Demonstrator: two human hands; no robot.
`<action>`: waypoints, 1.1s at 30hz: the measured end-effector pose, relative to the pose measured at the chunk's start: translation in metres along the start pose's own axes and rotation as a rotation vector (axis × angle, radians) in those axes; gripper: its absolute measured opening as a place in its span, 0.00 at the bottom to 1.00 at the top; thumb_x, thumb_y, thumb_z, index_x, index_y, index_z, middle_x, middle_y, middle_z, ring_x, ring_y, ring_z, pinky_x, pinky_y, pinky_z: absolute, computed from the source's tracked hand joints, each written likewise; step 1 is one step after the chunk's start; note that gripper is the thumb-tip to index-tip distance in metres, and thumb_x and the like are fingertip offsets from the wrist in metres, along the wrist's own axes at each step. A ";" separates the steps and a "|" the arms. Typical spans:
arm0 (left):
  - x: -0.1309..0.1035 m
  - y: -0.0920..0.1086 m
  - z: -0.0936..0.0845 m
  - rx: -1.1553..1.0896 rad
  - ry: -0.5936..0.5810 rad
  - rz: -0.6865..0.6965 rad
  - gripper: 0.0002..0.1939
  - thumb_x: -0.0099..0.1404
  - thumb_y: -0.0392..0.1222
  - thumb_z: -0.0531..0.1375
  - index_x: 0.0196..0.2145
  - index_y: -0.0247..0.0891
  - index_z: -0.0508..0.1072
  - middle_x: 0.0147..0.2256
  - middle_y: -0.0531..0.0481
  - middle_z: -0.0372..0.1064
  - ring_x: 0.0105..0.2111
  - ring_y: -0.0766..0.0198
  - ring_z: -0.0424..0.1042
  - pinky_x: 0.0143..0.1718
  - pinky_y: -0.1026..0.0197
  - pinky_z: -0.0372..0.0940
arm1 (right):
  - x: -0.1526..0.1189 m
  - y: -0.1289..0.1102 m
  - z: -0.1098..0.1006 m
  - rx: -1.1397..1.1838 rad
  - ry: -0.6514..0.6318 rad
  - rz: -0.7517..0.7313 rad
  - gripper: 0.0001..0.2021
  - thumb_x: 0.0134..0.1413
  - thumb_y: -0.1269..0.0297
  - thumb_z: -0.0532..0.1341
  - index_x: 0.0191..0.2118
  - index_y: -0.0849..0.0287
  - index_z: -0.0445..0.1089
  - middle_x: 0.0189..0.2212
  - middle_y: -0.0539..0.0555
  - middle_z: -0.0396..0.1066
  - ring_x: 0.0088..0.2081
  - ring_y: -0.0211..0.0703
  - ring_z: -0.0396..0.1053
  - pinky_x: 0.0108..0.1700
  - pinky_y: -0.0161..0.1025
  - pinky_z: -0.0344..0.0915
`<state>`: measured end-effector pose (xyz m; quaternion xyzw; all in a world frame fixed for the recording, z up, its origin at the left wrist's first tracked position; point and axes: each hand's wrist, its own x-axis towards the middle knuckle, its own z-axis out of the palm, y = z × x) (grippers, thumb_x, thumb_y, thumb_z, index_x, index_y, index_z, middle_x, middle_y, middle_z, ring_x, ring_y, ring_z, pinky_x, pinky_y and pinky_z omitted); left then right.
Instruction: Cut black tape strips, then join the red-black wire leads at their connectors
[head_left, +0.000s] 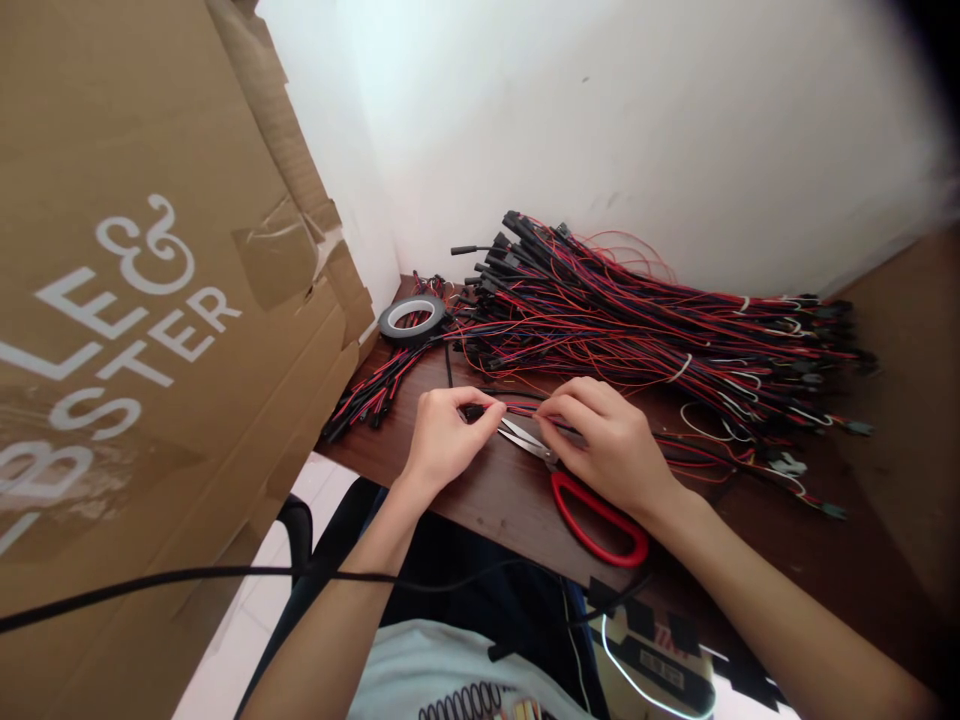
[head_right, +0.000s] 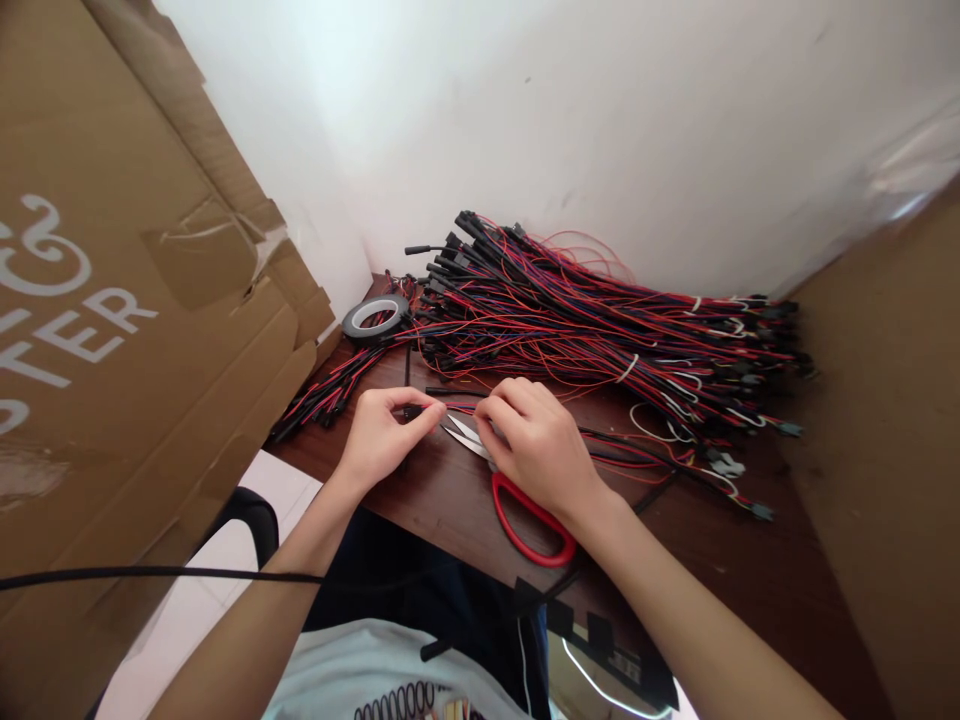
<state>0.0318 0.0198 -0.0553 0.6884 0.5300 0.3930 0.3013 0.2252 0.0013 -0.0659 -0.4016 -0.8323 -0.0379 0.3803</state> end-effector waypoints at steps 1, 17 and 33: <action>0.000 0.000 0.000 0.007 0.005 0.008 0.09 0.59 0.42 0.63 0.28 0.34 0.81 0.25 0.49 0.77 0.24 0.64 0.70 0.29 0.63 0.61 | 0.000 0.000 0.000 0.012 0.001 0.010 0.06 0.61 0.72 0.58 0.33 0.61 0.69 0.31 0.56 0.70 0.34 0.45 0.66 0.38 0.42 0.62; -0.013 0.018 0.009 -0.049 -0.014 0.089 0.06 0.59 0.35 0.63 0.27 0.35 0.80 0.26 0.51 0.78 0.23 0.68 0.71 0.27 0.66 0.61 | -0.002 -0.009 0.006 -0.037 0.025 0.224 0.12 0.55 0.67 0.62 0.23 0.57 0.61 0.19 0.46 0.58 0.24 0.39 0.57 0.31 0.38 0.52; -0.017 0.022 0.010 -0.182 -0.096 0.025 0.09 0.60 0.40 0.62 0.26 0.35 0.79 0.22 0.51 0.75 0.21 0.68 0.67 0.23 0.65 0.57 | 0.000 -0.004 0.002 -0.113 -0.015 0.291 0.16 0.54 0.69 0.56 0.19 0.54 0.52 0.17 0.48 0.60 0.22 0.40 0.55 0.31 0.40 0.50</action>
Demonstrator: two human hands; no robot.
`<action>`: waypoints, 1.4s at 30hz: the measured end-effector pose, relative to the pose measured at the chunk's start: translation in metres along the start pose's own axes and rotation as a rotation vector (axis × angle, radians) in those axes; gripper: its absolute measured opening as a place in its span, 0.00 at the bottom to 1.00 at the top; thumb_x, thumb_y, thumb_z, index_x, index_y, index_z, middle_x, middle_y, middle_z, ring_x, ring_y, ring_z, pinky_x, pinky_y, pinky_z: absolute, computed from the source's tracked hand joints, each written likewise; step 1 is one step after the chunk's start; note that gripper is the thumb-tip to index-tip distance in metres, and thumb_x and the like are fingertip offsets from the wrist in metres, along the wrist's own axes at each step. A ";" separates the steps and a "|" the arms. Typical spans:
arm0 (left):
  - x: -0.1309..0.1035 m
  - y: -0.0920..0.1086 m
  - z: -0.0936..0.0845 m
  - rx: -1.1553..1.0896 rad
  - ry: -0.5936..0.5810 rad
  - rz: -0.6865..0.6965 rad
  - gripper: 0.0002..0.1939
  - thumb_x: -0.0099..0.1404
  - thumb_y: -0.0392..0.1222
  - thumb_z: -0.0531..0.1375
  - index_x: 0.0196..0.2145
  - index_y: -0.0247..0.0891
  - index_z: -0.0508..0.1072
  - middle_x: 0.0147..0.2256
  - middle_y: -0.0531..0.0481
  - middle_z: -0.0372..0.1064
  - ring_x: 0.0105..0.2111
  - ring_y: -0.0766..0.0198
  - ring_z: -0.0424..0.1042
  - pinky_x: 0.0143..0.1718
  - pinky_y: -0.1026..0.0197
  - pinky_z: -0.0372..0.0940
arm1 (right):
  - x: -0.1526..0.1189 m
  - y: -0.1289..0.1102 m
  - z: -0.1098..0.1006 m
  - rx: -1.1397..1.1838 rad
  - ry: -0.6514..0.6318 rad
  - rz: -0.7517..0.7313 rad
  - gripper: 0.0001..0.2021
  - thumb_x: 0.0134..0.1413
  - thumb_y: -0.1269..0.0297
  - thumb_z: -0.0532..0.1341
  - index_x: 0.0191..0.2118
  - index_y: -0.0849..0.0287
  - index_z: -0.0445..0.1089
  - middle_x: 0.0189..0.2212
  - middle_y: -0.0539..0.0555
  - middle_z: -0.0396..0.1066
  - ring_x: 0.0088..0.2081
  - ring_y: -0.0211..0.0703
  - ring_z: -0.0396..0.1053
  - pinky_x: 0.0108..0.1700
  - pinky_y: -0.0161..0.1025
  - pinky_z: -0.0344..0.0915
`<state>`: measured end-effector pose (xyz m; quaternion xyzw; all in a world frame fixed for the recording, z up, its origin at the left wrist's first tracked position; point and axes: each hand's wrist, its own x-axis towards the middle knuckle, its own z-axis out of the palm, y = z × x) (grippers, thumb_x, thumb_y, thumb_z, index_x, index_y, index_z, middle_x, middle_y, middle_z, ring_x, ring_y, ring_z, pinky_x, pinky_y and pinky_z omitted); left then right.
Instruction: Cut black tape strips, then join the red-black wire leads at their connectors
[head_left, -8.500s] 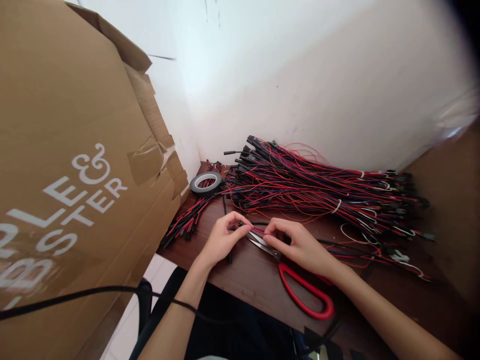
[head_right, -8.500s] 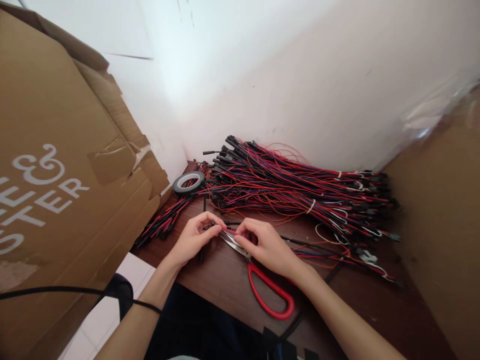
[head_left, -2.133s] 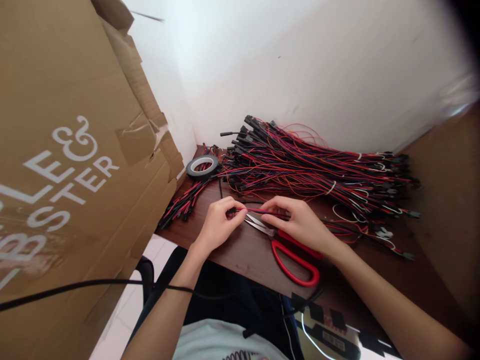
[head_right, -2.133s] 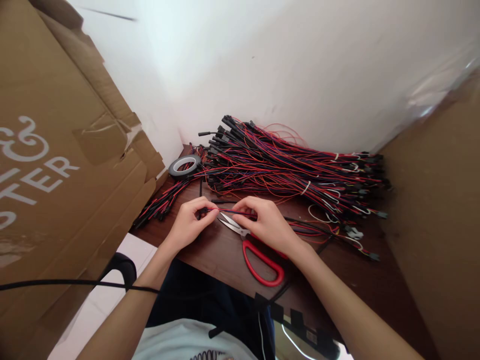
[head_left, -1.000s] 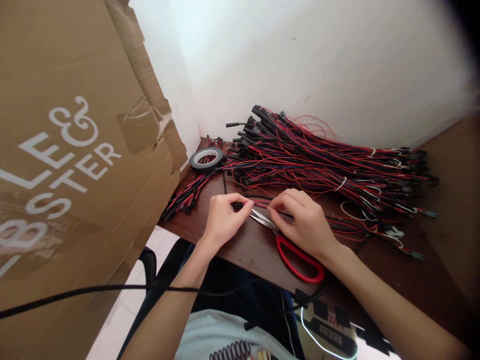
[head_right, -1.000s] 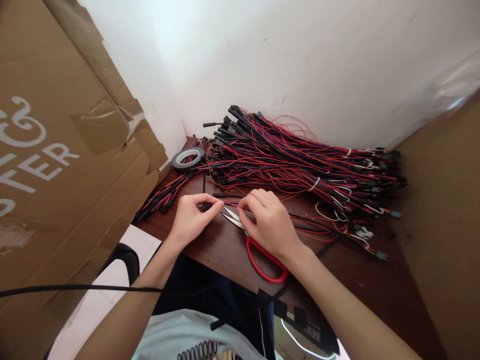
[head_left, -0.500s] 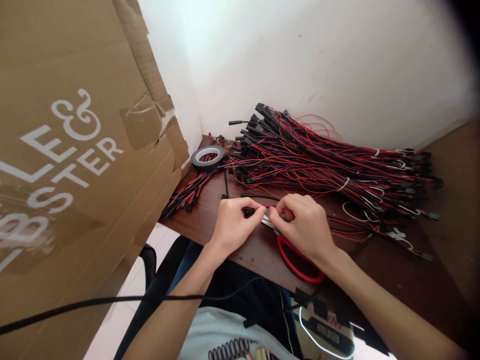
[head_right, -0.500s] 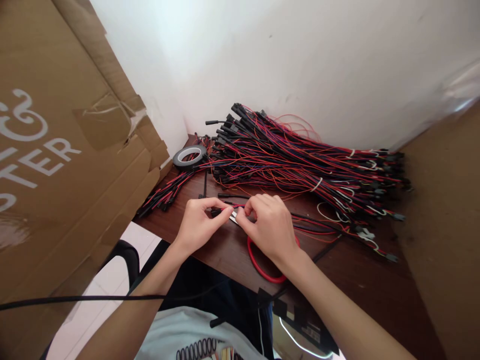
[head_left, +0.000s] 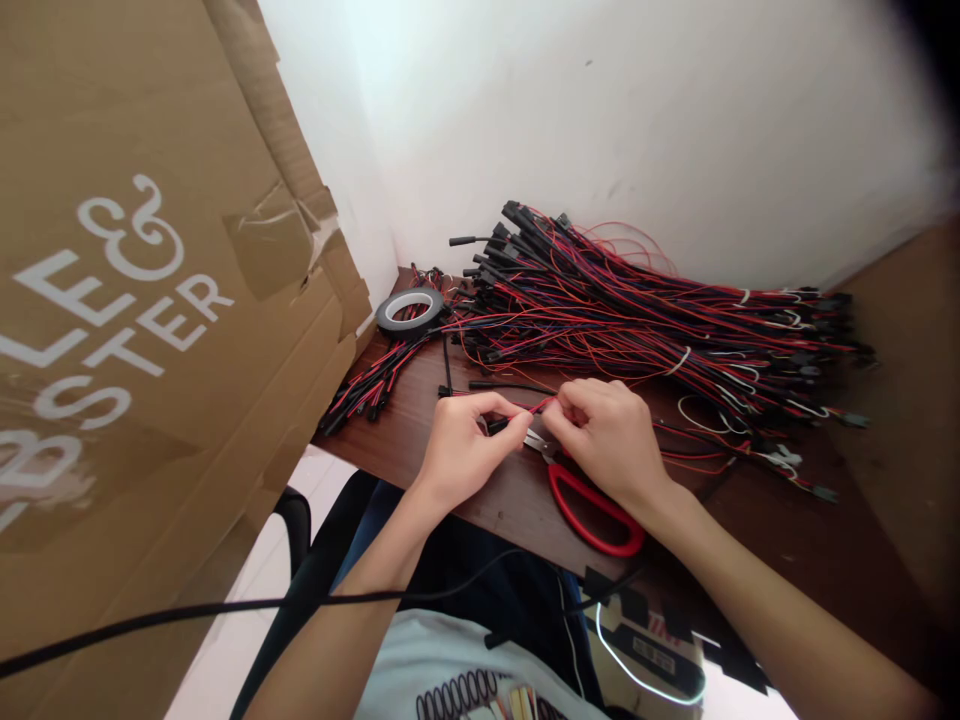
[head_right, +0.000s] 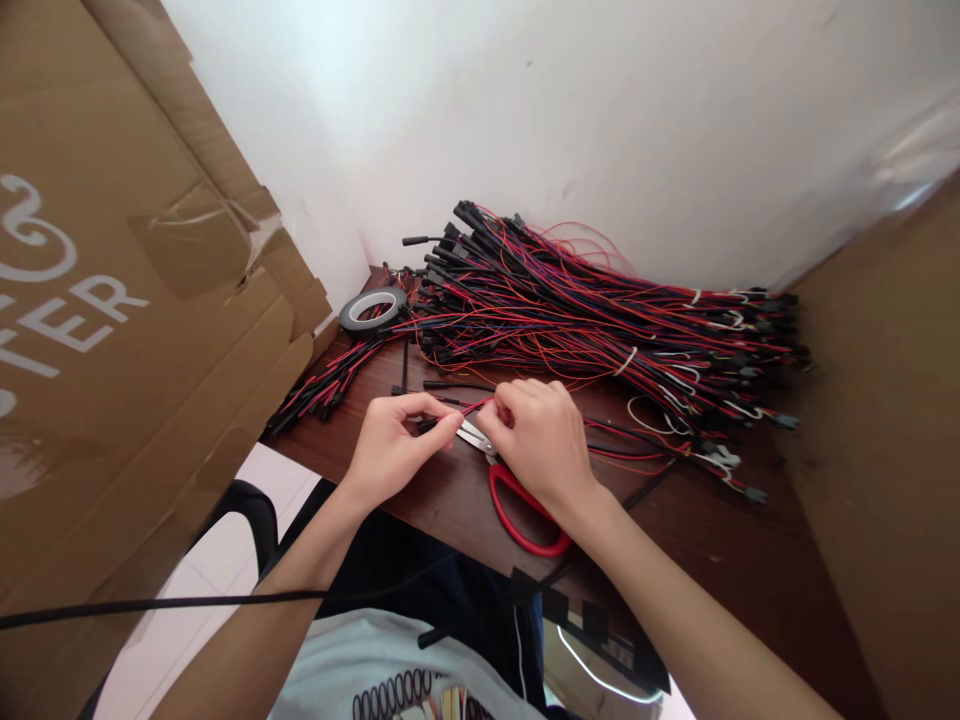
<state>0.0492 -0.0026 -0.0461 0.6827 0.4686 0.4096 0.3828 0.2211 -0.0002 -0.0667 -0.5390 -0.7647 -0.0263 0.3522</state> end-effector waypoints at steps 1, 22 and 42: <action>0.000 0.001 -0.001 -0.010 -0.005 -0.001 0.09 0.60 0.40 0.62 0.25 0.35 0.79 0.22 0.51 0.75 0.21 0.67 0.67 0.23 0.65 0.58 | 0.001 0.002 0.000 0.002 -0.003 0.014 0.16 0.54 0.68 0.56 0.19 0.54 0.51 0.17 0.48 0.60 0.22 0.40 0.55 0.31 0.40 0.50; 0.005 -0.004 -0.026 0.052 0.076 -0.013 0.10 0.58 0.42 0.63 0.23 0.34 0.78 0.19 0.51 0.73 0.20 0.68 0.67 0.23 0.66 0.57 | 0.010 0.023 -0.009 -0.089 -0.198 0.256 0.16 0.49 0.64 0.57 0.14 0.56 0.55 0.14 0.49 0.61 0.19 0.38 0.54 0.31 0.40 0.47; 0.008 -0.005 -0.031 0.043 0.024 -0.032 0.10 0.57 0.43 0.64 0.24 0.34 0.77 0.19 0.52 0.72 0.20 0.67 0.68 0.23 0.67 0.61 | 0.012 0.027 -0.022 0.458 -0.195 0.137 0.08 0.55 0.61 0.62 0.39 0.56 0.74 0.38 0.55 0.76 0.40 0.48 0.74 0.45 0.45 0.69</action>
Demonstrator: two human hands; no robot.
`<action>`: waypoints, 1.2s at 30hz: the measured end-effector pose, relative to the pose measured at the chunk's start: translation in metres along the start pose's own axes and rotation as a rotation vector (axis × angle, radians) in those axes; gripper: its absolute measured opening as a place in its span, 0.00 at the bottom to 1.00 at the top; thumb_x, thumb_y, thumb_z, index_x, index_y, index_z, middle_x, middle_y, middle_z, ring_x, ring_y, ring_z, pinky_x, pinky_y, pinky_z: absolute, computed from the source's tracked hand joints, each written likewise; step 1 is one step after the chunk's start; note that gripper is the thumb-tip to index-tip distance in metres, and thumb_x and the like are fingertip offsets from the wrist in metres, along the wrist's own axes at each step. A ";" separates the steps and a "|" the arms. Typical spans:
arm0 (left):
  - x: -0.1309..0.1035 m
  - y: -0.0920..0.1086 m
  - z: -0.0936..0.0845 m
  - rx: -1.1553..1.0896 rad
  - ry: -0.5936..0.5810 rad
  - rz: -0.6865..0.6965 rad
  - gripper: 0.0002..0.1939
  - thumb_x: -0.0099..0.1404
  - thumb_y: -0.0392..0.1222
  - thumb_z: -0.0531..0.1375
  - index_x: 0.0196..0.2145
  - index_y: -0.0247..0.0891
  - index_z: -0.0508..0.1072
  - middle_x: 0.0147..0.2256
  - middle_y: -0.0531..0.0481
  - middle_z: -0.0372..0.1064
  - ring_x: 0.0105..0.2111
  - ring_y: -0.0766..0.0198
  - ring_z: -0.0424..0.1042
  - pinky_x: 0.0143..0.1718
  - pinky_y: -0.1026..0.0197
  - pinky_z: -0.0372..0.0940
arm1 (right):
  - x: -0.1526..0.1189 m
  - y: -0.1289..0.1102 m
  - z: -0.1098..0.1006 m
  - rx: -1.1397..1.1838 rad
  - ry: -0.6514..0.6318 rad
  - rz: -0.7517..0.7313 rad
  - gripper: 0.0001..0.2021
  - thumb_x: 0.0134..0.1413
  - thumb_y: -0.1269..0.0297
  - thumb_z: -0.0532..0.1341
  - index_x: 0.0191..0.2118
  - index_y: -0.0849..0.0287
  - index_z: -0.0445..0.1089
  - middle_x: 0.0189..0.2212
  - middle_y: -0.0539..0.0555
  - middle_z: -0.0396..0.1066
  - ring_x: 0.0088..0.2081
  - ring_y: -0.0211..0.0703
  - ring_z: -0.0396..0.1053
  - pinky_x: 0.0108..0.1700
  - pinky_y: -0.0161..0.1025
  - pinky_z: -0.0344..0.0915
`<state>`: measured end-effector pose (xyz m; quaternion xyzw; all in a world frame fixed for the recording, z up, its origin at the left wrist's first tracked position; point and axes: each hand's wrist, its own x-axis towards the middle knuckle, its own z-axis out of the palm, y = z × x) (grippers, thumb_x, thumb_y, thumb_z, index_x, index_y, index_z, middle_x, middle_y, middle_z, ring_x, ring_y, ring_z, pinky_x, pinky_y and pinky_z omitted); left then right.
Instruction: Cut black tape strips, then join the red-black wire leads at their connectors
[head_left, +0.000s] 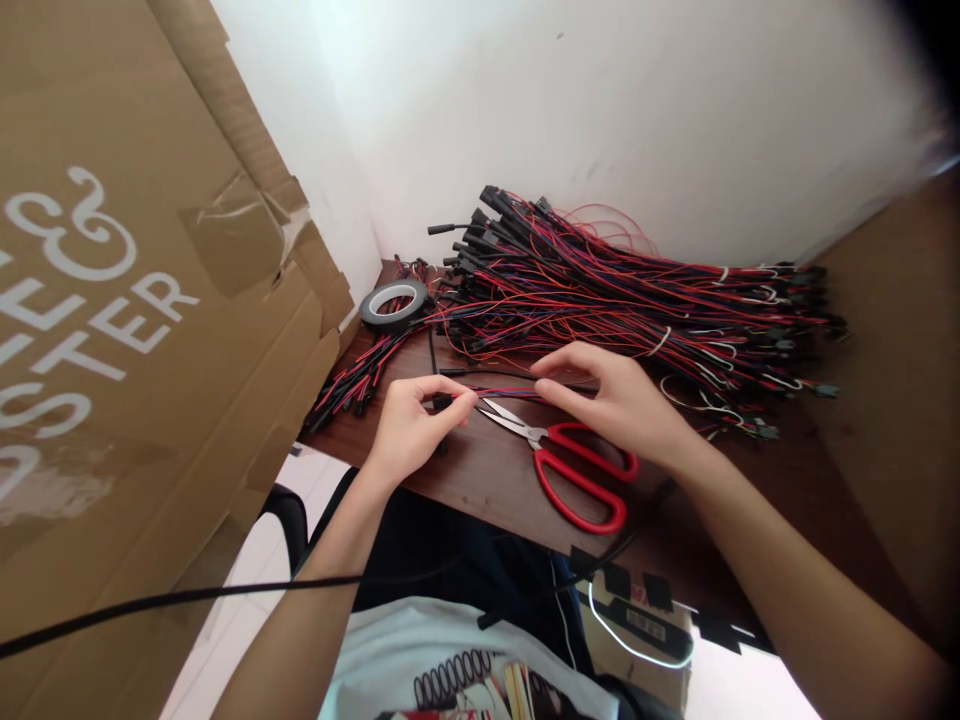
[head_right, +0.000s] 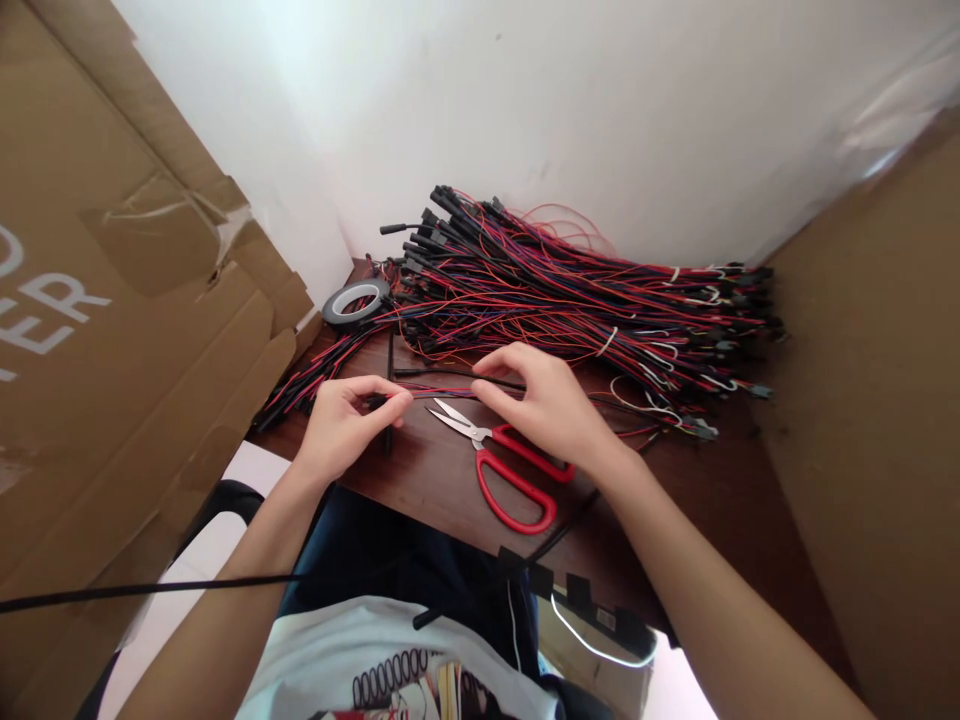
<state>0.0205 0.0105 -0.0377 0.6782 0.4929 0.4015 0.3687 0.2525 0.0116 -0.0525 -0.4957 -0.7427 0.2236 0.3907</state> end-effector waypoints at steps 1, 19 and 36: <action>0.000 0.000 0.000 -0.003 -0.009 0.002 0.10 0.57 0.43 0.64 0.25 0.34 0.78 0.19 0.51 0.72 0.20 0.67 0.68 0.23 0.66 0.61 | 0.000 -0.002 0.003 0.022 -0.051 0.011 0.08 0.57 0.60 0.62 0.40 0.56 0.74 0.39 0.55 0.77 0.41 0.48 0.74 0.45 0.45 0.68; -0.004 -0.007 0.011 0.030 -0.091 0.053 0.10 0.60 0.43 0.63 0.31 0.33 0.81 0.27 0.48 0.77 0.24 0.66 0.69 0.26 0.65 0.61 | -0.004 -0.015 0.013 0.078 -0.112 -0.138 0.08 0.63 0.65 0.58 0.32 0.58 0.71 0.33 0.53 0.71 0.36 0.41 0.69 0.40 0.39 0.63; -0.001 -0.009 0.012 0.105 -0.018 0.129 0.07 0.60 0.41 0.64 0.31 0.35 0.81 0.30 0.48 0.80 0.30 0.61 0.75 0.33 0.62 0.65 | -0.005 -0.015 0.017 0.108 -0.122 -0.061 0.06 0.60 0.65 0.60 0.33 0.58 0.72 0.33 0.53 0.73 0.34 0.42 0.70 0.36 0.38 0.63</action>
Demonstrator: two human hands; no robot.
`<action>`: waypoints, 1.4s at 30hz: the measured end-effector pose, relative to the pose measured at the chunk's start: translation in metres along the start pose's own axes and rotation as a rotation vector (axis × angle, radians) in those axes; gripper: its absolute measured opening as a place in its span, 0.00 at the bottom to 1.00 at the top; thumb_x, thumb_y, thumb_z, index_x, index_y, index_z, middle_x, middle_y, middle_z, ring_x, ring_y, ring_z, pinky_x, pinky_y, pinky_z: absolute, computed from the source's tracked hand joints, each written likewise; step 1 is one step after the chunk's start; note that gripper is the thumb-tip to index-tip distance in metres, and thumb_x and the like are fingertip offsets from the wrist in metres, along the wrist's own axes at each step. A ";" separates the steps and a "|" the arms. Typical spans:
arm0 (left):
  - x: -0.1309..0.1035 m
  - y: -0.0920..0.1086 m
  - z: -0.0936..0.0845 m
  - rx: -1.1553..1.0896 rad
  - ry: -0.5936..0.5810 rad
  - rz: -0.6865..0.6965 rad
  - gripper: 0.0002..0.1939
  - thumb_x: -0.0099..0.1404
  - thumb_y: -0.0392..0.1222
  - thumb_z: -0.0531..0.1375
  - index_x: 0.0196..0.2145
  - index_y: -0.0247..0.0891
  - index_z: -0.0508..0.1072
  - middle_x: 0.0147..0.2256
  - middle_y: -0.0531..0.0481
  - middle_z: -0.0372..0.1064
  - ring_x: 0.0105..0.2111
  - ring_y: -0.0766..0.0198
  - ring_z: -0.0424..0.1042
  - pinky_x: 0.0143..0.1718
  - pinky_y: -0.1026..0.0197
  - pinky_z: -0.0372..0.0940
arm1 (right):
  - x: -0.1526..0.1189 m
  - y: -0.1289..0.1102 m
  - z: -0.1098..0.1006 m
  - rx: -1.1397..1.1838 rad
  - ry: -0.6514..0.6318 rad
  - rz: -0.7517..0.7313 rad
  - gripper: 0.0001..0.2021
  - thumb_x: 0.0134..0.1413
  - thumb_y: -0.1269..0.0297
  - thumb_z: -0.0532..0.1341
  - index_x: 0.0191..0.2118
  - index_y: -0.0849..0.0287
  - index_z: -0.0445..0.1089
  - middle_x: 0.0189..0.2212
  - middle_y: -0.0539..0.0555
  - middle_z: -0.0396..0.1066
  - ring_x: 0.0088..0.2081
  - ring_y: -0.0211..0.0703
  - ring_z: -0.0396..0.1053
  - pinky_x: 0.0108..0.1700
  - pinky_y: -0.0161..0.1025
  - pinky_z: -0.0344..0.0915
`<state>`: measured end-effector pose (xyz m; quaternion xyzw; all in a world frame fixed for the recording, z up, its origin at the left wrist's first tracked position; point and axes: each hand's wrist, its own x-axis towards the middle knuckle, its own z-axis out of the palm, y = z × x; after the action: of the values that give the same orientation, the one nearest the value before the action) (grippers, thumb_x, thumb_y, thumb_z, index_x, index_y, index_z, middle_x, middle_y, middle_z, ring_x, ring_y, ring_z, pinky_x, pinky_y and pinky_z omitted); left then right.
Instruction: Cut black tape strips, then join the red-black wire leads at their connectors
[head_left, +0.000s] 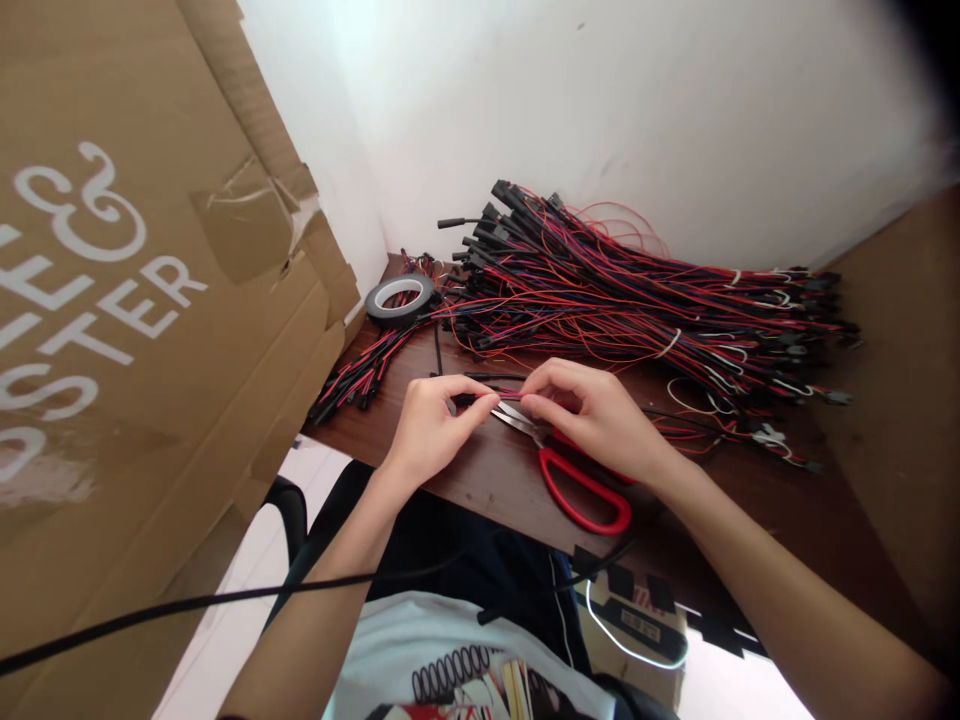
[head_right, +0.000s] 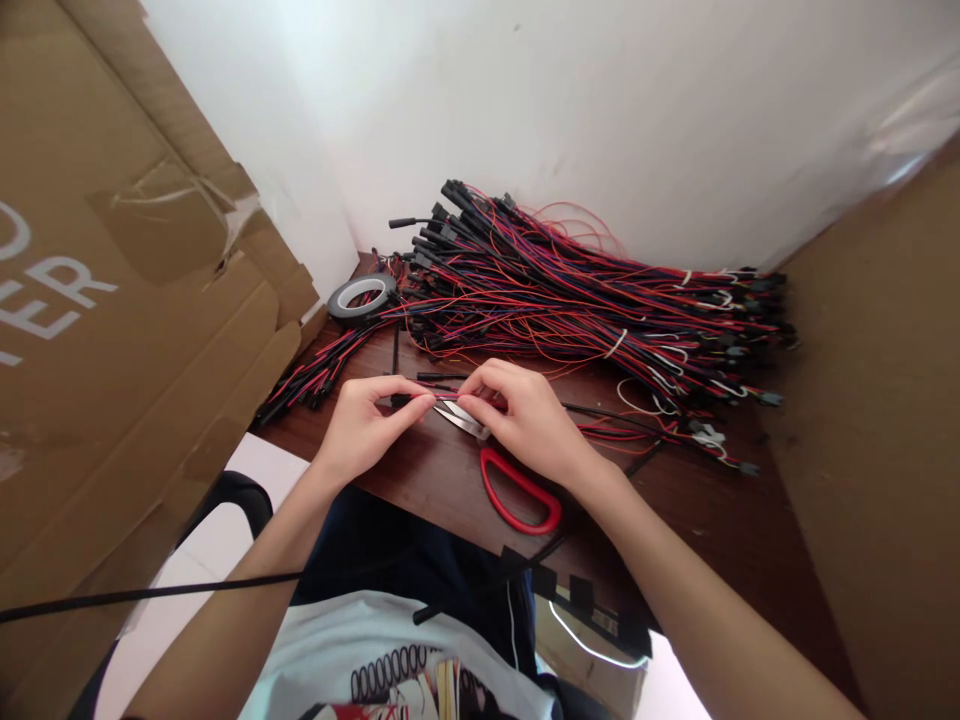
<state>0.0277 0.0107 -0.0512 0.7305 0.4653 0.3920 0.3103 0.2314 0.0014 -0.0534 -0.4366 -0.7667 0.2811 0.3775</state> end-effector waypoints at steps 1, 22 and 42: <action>0.000 0.000 0.000 -0.001 -0.006 0.003 0.07 0.61 0.40 0.64 0.31 0.34 0.81 0.30 0.48 0.80 0.29 0.61 0.75 0.33 0.62 0.65 | 0.000 -0.001 0.001 0.008 -0.014 0.000 0.06 0.61 0.65 0.60 0.36 0.58 0.73 0.34 0.53 0.75 0.35 0.42 0.71 0.37 0.38 0.64; 0.001 0.002 -0.008 0.009 -0.081 -0.018 0.07 0.60 0.40 0.65 0.30 0.35 0.82 0.24 0.49 0.77 0.23 0.65 0.71 0.25 0.65 0.61 | 0.000 -0.005 -0.005 0.072 -0.054 0.185 0.11 0.54 0.58 0.63 0.27 0.59 0.77 0.25 0.52 0.75 0.27 0.41 0.68 0.30 0.37 0.61; 0.007 -0.017 -0.016 0.179 0.007 0.675 0.05 0.66 0.36 0.62 0.39 0.37 0.78 0.33 0.46 0.77 0.33 0.65 0.73 0.36 0.62 0.69 | 0.000 -0.008 -0.010 0.114 -0.070 0.219 0.10 0.53 0.58 0.64 0.27 0.57 0.78 0.24 0.52 0.76 0.27 0.43 0.71 0.28 0.37 0.65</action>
<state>0.0081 0.0248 -0.0551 0.8662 0.2312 0.4324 0.0962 0.2358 -0.0014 -0.0422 -0.4854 -0.7100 0.3787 0.3418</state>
